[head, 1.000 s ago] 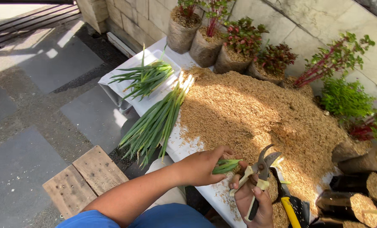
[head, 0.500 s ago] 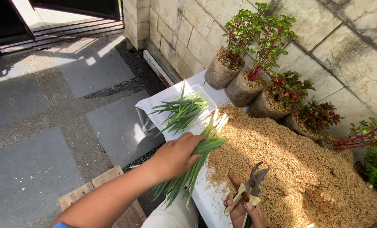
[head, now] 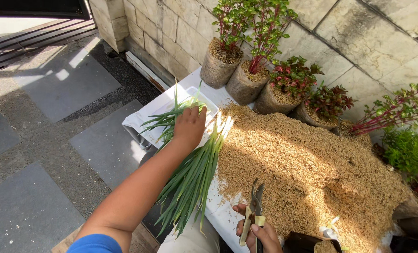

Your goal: The person prepares and pots green onions by trimming the roots and tops with shears, placing the trimmed stems into a black planting bag filled with rice hulls, and using a hand trowel to add more hulls around the stem.

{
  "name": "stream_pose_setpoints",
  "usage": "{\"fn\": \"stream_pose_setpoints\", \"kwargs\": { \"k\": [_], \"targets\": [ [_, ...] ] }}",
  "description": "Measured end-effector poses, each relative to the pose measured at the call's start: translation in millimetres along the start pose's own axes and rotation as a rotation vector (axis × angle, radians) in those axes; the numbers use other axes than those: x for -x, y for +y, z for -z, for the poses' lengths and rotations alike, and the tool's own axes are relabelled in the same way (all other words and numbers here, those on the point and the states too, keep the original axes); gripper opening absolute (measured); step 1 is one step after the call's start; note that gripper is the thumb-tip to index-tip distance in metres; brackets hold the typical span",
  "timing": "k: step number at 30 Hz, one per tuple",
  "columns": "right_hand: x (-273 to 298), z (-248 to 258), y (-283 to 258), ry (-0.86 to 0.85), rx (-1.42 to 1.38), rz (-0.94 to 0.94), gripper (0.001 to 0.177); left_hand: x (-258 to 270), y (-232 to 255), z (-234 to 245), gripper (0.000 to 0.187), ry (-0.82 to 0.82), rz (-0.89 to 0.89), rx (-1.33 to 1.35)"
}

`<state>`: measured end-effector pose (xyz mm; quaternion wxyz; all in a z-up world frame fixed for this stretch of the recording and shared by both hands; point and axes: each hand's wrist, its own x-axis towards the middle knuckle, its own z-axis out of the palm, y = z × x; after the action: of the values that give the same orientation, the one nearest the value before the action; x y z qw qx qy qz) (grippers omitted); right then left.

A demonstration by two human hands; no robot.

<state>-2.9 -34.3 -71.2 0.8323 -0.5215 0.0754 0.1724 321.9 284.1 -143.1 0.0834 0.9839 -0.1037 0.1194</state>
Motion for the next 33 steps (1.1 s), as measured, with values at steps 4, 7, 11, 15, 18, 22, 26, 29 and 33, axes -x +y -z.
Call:
{"fn": "stream_pose_setpoints", "kwargs": {
  "k": [4,7,11,15,18,22,26,29,33],
  "targets": [
    [22.5,-8.4,-10.8,0.047,-0.004,0.032,0.075,48.6,34.2,36.9,0.079,-0.037,-0.008,0.089],
    [44.2,-13.9,-20.7,0.036,0.104,0.065,0.076,100.8,75.4,114.7,0.045,0.336,-0.104,0.123],
    [91.4,-30.1,-57.5,0.087,0.221,0.136,0.073,160.3,134.1,213.4,0.034,0.361,-0.433,0.291],
    [153.2,-17.8,-93.6,0.071,0.413,0.242,0.083,209.1,182.1,231.5,0.037,0.195,-0.578,0.433],
    [202.4,11.4,-106.3,0.163,0.334,0.313,0.076,235.9,216.5,210.8,0.038,0.024,-0.613,0.549],
    [253.3,101.2,-80.8,0.398,0.395,0.314,0.074,264.1,261.3,189.0,0.039,-0.036,-0.637,0.672],
    [265.6,138.0,-86.2,0.87,0.631,-0.028,0.066,270.5,305.1,190.3,0.03,-0.018,-0.664,0.757],
    [264.9,145.4,-96.7,1.022,0.938,-0.222,0.081,261.1,337.2,201.7,0.027,0.034,-0.704,0.76],
    [247.7,167.1,-111.1,1.035,1.166,-0.272,0.092,254.6,372.1,198.1,0.03,0.047,-0.768,0.647]
  ]
}}
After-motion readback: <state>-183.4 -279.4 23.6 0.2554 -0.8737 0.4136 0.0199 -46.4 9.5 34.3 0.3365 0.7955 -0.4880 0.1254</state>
